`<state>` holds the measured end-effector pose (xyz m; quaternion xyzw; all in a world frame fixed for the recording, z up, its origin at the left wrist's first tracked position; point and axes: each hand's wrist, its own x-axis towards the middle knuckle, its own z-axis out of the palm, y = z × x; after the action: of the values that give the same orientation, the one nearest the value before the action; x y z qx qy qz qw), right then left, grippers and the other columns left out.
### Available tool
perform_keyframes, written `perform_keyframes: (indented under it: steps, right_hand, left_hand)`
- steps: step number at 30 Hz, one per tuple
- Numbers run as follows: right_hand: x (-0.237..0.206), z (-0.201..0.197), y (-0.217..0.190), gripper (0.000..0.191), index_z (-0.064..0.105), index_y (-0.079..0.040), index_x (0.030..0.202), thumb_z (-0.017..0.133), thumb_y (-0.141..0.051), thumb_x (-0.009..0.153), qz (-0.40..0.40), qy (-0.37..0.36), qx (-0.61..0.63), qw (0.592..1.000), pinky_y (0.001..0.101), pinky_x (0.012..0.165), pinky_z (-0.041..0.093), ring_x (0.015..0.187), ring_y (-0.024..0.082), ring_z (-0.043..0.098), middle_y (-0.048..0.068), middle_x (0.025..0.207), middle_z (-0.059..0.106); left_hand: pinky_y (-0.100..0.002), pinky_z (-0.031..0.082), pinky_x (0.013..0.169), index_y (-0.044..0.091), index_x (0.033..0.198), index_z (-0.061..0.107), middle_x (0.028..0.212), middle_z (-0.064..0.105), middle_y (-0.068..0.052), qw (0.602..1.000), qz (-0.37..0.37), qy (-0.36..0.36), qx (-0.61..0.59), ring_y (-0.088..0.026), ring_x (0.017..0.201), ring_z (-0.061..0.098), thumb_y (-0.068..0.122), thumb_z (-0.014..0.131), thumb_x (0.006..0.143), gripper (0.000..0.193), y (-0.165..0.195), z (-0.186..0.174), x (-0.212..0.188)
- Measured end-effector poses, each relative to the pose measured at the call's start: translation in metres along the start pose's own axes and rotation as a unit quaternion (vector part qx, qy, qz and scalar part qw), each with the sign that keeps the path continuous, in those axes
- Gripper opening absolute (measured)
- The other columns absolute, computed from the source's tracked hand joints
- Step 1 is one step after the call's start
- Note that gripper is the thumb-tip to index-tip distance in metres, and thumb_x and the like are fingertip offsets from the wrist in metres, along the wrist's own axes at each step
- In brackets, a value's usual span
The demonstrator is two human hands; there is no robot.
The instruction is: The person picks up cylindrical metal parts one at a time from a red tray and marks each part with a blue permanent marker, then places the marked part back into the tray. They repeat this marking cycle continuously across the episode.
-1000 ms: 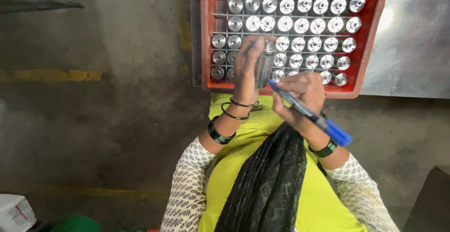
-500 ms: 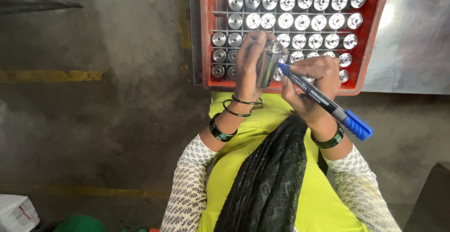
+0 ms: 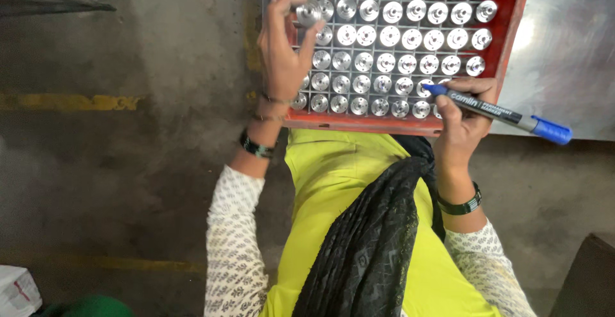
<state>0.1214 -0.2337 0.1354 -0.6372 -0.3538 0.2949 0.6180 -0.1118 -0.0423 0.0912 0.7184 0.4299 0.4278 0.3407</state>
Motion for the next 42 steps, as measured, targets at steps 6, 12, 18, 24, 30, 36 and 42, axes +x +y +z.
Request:
perform_keyframes:
  steps: [6,12,18,24,30,36,42]
  right_hand:
    - [0.004,0.000,0.014,0.015,0.054,-0.001,0.111,0.067,0.001,0.103,0.050,-0.001,0.048,0.998,0.0206,0.087,0.046,0.092,0.007,0.052,0.003,0.102,0.053]
    - [0.003,0.000,0.026,0.017,0.054,-0.006,0.111,0.066,-0.001,0.100,0.085,-0.026,0.037,0.995,0.0218,0.087,0.048,0.093,0.007,0.058,0.000,0.103,0.056]
    - [-0.002,-0.002,0.032,0.016,0.056,-0.005,0.112,0.067,0.000,0.101,0.107,-0.031,0.001,0.994,0.0207,0.082,0.045,0.090,0.006,0.054,-0.001,0.100,0.056]
    - [0.001,0.002,0.037,0.015,0.055,-0.006,0.109,0.065,0.000,0.099,0.145,-0.028,0.051,0.988,0.0216,0.080,0.047,0.087,0.007,0.059,0.000,0.097,0.059]
    - [0.002,0.002,0.039,0.015,0.055,-0.004,0.111,0.063,0.001,0.100,0.132,-0.037,0.040,0.990,0.0220,0.081,0.046,0.089,0.007,0.058,0.000,0.100,0.058]
    - [0.004,-0.002,0.040,0.015,0.056,-0.004,0.110,0.064,0.001,0.099,0.154,-0.015,0.051,0.987,0.0217,0.078,0.044,0.087,0.007,0.056,0.000,0.095,0.059]
    - [0.005,0.002,0.041,0.013,0.056,-0.003,0.110,0.064,0.001,0.100,0.142,-0.037,0.075,0.986,0.0234,0.082,0.048,0.088,0.008,0.059,0.002,0.097,0.059]
  left_hand:
    - [-0.051,0.027,0.126,0.009,0.130,0.057,0.130,0.063,-0.006,0.956,0.170,-0.093,0.220,-0.027,0.126,0.059,0.007,0.079,0.092,0.044,-0.058,-0.008,0.022]
    - [-0.058,0.020,0.120,0.012,0.129,0.058,0.133,0.055,-0.007,0.932,0.171,-0.106,0.300,-0.027,0.132,0.045,0.014,0.084,0.085,0.051,-0.046,0.004,0.015]
    - [-0.059,0.028,0.104,0.008,0.120,0.059,0.115,0.059,-0.009,0.924,0.148,-0.165,0.310,-0.031,0.117,0.048,0.018,0.087,0.075,0.054,-0.051,-0.002,0.018]
    - [-0.054,0.032,0.101,0.009,0.118,0.058,0.108,0.063,-0.004,0.889,0.193,-0.188,0.370,-0.026,0.119,0.048,0.013,0.082,0.090,0.037,-0.058,-0.003,0.040]
    - [-0.052,0.033,0.094,0.008,0.124,0.059,0.108,0.063,-0.014,0.908,0.189,-0.169,0.335,-0.032,0.115,0.048,0.031,0.082,0.087,0.049,-0.042,0.008,0.043]
    - [-0.055,0.034,0.098,0.015,0.126,0.062,0.097,0.066,-0.011,0.887,0.150,-0.210,0.382,-0.032,0.110,0.051,0.035,0.079,0.079,0.054,-0.041,0.030,0.010]
    - [-0.049,0.038,0.093,0.012,0.129,0.062,0.101,0.066,-0.010,0.918,0.109,-0.203,0.323,-0.029,0.105,0.056,0.028,0.075,0.090,0.044,-0.024,0.015,0.022]
